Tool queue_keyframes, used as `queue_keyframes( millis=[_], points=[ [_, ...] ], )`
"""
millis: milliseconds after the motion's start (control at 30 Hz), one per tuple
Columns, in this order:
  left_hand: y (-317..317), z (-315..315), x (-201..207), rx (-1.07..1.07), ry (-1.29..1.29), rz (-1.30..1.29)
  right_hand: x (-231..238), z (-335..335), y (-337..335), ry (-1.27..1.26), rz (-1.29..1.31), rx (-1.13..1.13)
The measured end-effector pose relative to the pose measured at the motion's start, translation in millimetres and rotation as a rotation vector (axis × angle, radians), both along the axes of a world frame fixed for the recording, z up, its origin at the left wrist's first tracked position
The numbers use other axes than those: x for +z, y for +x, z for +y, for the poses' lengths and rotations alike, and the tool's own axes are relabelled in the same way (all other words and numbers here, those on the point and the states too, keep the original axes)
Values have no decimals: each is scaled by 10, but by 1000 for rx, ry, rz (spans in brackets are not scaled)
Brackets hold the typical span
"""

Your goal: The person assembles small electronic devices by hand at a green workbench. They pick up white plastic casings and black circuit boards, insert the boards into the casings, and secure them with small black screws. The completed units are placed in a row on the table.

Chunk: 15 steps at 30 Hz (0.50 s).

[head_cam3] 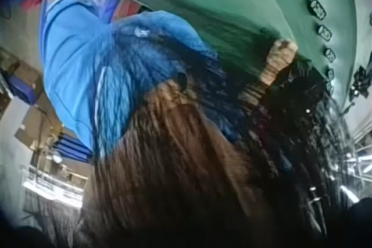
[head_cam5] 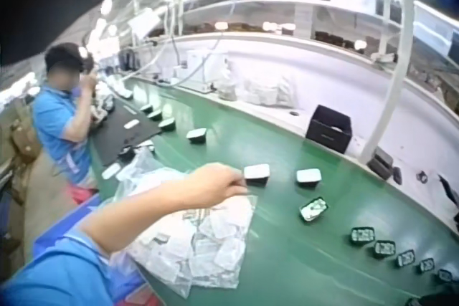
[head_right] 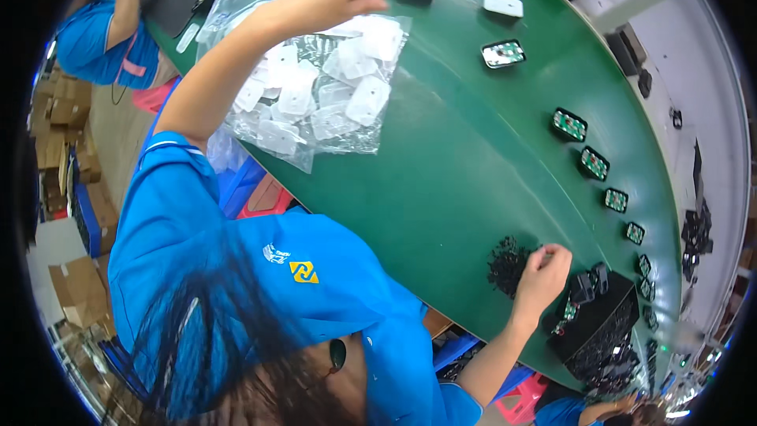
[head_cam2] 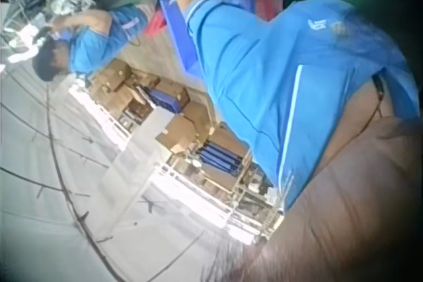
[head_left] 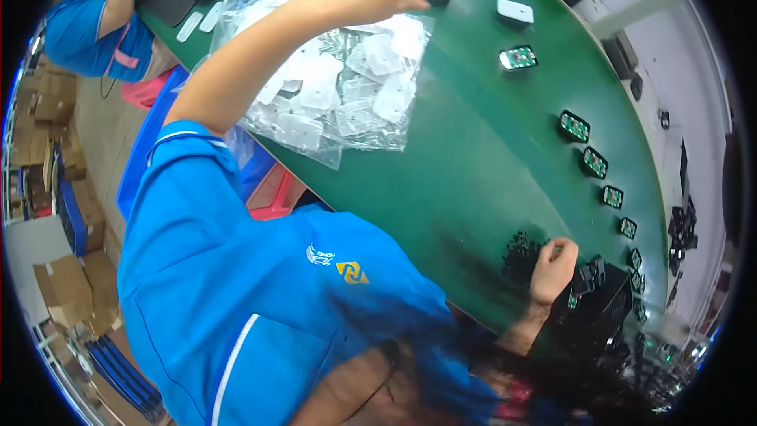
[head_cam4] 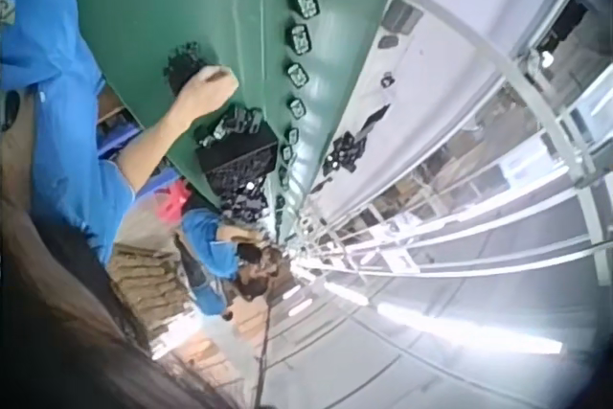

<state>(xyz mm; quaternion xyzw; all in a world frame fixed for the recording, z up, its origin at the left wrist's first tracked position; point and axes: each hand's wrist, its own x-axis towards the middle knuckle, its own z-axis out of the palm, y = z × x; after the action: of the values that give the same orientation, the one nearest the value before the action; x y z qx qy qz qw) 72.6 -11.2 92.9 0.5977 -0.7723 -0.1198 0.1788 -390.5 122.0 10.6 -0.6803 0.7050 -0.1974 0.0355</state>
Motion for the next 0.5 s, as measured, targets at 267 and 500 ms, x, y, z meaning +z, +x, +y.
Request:
queue_keyframes(
  millis=[267, 500],
  points=[
    [707, 702, -804, 153, -159, -422, -203, -11, -182, 68, -347, -71],
    [502, 312, -1096, 118, -374, -302, -159, -109, -204, 71, -421, -193]
  ],
)
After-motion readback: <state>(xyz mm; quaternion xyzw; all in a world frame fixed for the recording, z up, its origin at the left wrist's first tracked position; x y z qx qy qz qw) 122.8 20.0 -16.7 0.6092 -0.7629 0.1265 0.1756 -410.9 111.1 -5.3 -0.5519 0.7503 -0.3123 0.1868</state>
